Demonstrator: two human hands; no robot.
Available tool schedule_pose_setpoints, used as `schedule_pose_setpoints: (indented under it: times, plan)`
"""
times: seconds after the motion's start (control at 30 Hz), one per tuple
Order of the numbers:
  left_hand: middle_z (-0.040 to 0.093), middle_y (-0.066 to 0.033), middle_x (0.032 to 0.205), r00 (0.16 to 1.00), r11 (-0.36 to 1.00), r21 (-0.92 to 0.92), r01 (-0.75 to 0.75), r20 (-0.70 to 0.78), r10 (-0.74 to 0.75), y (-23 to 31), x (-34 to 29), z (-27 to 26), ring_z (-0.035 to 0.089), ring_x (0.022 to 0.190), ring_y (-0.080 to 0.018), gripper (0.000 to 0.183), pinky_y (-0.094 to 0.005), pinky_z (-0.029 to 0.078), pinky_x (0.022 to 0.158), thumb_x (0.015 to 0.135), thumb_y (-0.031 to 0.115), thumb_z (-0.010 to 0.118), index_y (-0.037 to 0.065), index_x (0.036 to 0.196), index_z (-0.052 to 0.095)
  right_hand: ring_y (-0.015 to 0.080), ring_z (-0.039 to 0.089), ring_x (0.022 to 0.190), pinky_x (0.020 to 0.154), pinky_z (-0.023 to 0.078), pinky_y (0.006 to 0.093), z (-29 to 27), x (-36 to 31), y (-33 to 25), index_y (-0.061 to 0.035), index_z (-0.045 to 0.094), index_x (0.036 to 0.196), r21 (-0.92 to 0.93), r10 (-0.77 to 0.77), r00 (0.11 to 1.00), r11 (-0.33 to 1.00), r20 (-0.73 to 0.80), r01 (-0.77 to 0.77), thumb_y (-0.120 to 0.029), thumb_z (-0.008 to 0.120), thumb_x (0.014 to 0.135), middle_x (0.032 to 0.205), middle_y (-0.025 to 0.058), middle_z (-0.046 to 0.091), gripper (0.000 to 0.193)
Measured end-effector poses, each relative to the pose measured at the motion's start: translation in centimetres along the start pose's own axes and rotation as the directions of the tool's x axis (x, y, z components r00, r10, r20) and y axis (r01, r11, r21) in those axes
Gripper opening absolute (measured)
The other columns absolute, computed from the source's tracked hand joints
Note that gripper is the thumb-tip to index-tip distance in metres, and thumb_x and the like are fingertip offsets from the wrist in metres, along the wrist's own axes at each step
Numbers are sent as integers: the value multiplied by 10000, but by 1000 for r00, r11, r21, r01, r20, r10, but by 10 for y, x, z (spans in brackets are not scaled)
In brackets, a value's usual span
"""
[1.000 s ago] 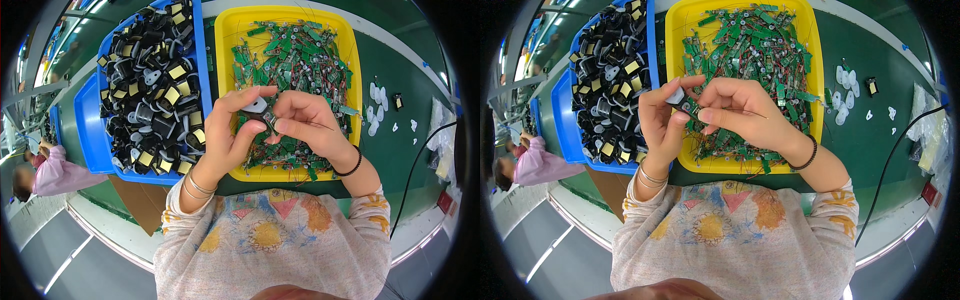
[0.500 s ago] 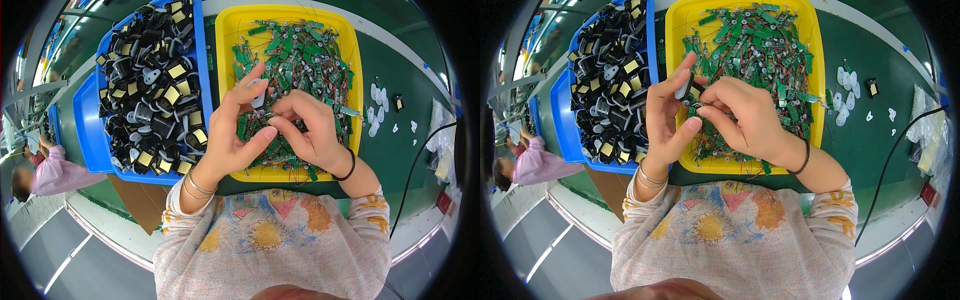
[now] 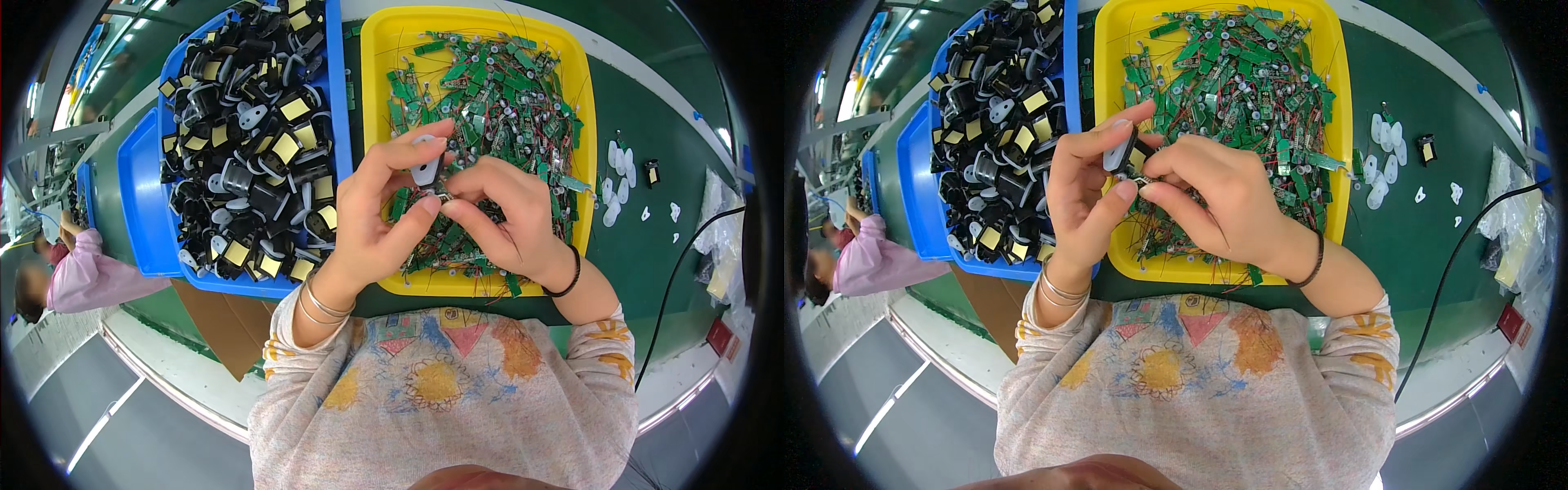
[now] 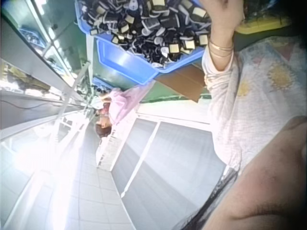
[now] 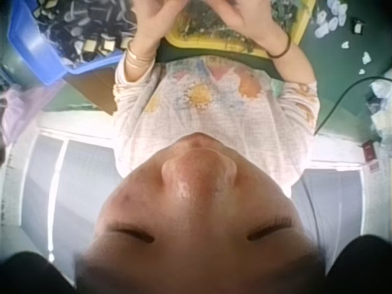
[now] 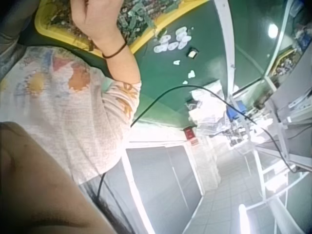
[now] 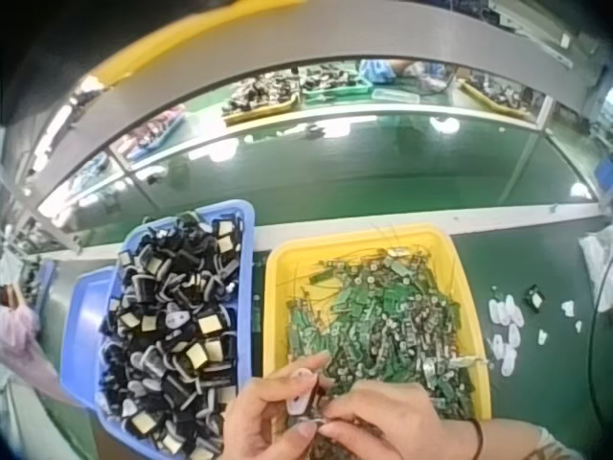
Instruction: The person repeatedly picks small black plastic housings from a blue bin and green circuit boards from a yellow bin, then inserts the boards into the housings by hand. The assembled units are placed back into the blue bin. The process is continuous and repetitive throughout the clip.
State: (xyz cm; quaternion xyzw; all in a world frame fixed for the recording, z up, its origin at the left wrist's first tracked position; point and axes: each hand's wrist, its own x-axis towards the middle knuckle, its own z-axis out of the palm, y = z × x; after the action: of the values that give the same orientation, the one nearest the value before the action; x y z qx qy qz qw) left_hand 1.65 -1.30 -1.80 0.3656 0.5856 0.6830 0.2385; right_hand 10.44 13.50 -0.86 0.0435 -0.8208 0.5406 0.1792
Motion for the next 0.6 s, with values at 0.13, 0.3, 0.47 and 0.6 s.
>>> schedule_pose_setpoints:
  times: [0.13, 0.3, 0.47, 0.6]
  plan:
    - [515, -224, 1181, 997, 996, 84, -2, -78, 8, 2, 0, 2, 557, 1033, -233, 360, -317, 473, 817, 746, -16, 584, -19, 1100, 519, 197, 585, 618, 540, 473, 266, -2, 1, 5, 0, 559, 850, 68, 5, 999, 998, 36, -7, -26, 623, 761, 730, 93, 543, 113]
    - [568, -160, 1135, 995, 980, 194, 34, -95, -16, 6, 0, 0, 575, 999, -206, 367, -281, 504, 727, 715, -7, 633, -1, 1076, 566, 199, 573, 650, 586, 493, 257, -2, 1, 9, 13, 556, 878, 286, 118, 991, 949, 66, -133, -10, 617, 752, 785, 107, 532, 142]
    - [526, -182, 1174, 994, 991, 75, 113, -15, -112, 6, 0, -2, 543, 1017, -190, 476, -291, 444, 850, 726, -34, 610, -9, 1172, 446, 199, 566, 666, 575, 481, 269, -3, 1, 6, 1, 566, 859, 193, 109, 992, 974, 62, -119, -3, 615, 740, 745, 94, 531, 129]
    - [542, -155, 1133, 984, 986, -66, 154, -85, -159, 10, 2, 3, 525, 1037, -192, 558, -303, 431, 879, 689, -22, 663, -11, 1192, 423, 245, 559, 655, 551, 460, 301, -1, 3, 5, -24, 582, 828, -68, -67, 997, 995, 39, 69, 0, 638, 693, 737, 88, 542, 148]
